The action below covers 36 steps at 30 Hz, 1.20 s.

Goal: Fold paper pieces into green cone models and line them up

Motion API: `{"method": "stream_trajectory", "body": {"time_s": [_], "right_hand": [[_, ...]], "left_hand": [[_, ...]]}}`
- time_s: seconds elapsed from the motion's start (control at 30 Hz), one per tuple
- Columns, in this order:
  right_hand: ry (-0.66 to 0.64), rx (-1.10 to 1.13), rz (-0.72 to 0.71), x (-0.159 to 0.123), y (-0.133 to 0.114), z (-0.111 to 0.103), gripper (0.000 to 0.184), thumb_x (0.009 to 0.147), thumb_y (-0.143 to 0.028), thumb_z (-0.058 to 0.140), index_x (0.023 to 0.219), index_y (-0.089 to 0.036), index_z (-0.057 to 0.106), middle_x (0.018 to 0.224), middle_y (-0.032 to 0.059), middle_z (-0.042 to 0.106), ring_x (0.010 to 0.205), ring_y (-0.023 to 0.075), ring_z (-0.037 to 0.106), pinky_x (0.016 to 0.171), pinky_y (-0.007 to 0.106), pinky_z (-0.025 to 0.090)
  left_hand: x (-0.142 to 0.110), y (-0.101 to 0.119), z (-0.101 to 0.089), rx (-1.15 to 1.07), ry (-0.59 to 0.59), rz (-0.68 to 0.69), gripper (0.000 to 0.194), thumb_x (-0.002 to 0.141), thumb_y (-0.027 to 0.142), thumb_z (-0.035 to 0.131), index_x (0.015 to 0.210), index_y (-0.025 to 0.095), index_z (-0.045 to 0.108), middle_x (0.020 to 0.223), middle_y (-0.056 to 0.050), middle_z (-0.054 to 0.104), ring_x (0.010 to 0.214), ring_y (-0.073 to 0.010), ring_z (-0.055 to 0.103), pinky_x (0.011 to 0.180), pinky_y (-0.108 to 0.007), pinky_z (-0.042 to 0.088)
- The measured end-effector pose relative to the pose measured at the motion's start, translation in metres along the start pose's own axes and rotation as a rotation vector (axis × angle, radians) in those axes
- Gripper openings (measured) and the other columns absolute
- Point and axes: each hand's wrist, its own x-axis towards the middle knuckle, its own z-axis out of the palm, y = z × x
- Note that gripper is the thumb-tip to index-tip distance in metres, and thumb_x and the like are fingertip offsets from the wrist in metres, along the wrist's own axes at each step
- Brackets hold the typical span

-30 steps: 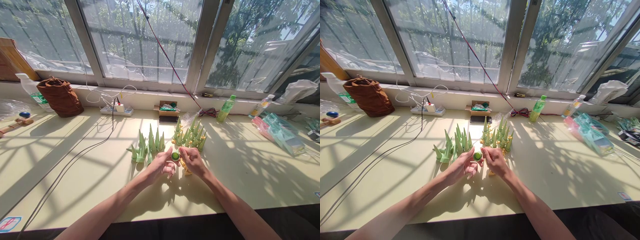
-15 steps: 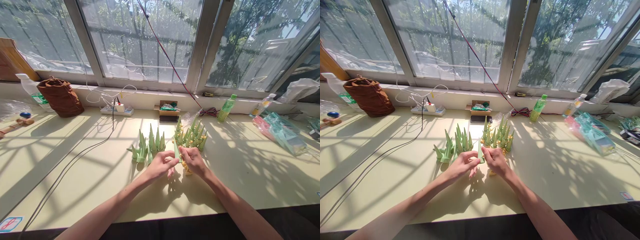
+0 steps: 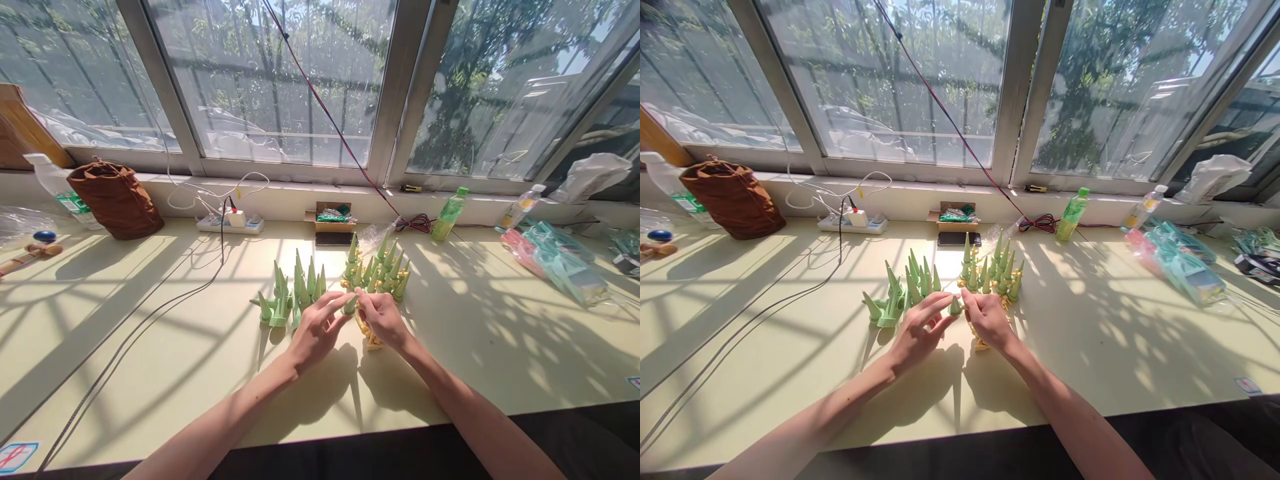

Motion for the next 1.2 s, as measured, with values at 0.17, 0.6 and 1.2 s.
{"method": "stream_trajectory", "body": {"time_s": [0.17, 0.6, 1.2], "right_hand": [[-0.016, 0.063, 0.075, 0.001, 0.004, 0.000, 0.061, 0.095, -0.059, 0.039, 0.052, -0.018, 0.049, 0.041, -0.0031, 0.040, 0.038, 0.0091, 0.038, 0.039, 0.023, 0.028], [-0.071, 0.152, 0.047, 0.001, 0.004, -0.001, 0.039, 0.090, -0.051, 0.052, 0.067, -0.021, 0.043, 0.048, -0.0078, 0.037, 0.041, 0.0079, 0.035, 0.041, 0.021, 0.029], [-0.061, -0.060, -0.042, -0.003, 0.001, -0.004, 0.031, 0.092, -0.038, 0.053, 0.068, -0.019, 0.046, 0.058, -0.0057, 0.034, 0.052, 0.0090, 0.033, 0.049, 0.023, 0.027]], "left_hand": [[0.001, 0.003, -0.002, -0.041, -0.035, -0.058, 0.039, 0.095, 0.028, 0.051, 0.133, 0.025, 0.050, 0.122, -0.010, 0.061, 0.052, -0.0054, 0.053, 0.053, -0.022, 0.051], [0.003, 0.013, -0.007, -0.245, -0.088, -0.259, 0.049, 0.094, 0.038, 0.051, 0.139, 0.020, 0.046, 0.120, -0.012, 0.061, 0.049, -0.0047, 0.050, 0.052, -0.021, 0.049], [-0.001, 0.009, 0.001, -0.501, -0.185, -0.536, 0.070, 0.093, 0.049, 0.049, 0.148, 0.007, 0.034, 0.042, 0.008, 0.044, 0.036, -0.0085, 0.038, 0.038, -0.019, 0.034]]}}
